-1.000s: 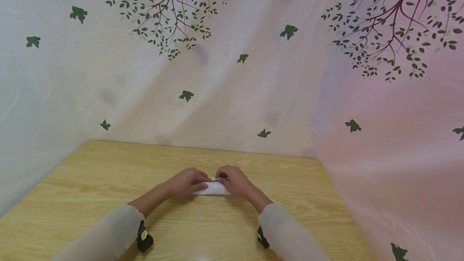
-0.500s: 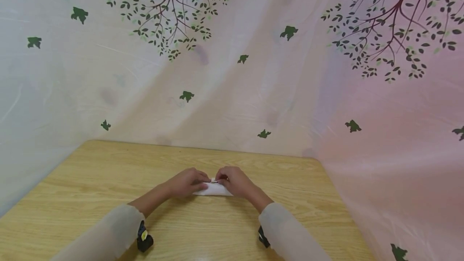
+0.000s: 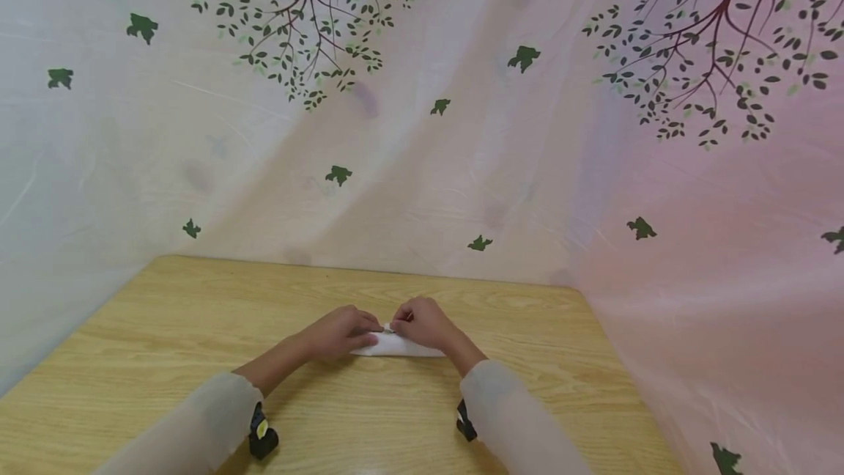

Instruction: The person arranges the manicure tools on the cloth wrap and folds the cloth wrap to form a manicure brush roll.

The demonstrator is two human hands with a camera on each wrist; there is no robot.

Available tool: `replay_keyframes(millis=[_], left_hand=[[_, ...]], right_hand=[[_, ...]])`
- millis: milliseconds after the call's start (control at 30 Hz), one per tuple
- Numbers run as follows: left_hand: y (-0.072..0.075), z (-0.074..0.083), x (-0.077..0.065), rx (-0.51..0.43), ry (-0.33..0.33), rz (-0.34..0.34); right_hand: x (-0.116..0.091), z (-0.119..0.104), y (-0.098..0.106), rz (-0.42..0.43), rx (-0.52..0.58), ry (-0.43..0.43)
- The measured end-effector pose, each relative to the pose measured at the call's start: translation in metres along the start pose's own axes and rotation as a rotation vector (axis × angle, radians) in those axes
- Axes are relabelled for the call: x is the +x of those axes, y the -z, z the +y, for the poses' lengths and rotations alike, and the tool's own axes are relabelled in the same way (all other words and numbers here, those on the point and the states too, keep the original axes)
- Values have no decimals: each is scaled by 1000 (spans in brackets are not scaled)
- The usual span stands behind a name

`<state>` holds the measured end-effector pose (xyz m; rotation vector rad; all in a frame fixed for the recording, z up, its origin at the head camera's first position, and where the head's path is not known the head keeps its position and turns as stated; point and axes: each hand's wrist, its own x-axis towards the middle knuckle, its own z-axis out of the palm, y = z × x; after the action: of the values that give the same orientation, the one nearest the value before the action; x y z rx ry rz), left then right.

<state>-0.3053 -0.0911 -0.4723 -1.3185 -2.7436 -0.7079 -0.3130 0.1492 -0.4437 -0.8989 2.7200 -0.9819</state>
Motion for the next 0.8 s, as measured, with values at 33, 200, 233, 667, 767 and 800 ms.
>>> replay_keyframes(millis=[33, 200, 233, 667, 767, 800], left_hand=[[0, 0, 0, -2, -2, 1], [0, 0, 0, 0, -14, 19], [0, 0, 0, 3, -16, 22], [-2, 1, 0, 35, -54, 30], [-1, 1, -1, 33, -51, 25], [-1, 2, -1, 30, -51, 24]], right_hand=[[1, -2, 0, -1, 12, -27], [9, -11, 4, -47, 47, -155], [10, -12, 5, -63, 52, -176], [17, -12, 13, -173, 7, -452], [17, -13, 11, -164, -9, -458], [17, -13, 10, -158, -15, -456]])
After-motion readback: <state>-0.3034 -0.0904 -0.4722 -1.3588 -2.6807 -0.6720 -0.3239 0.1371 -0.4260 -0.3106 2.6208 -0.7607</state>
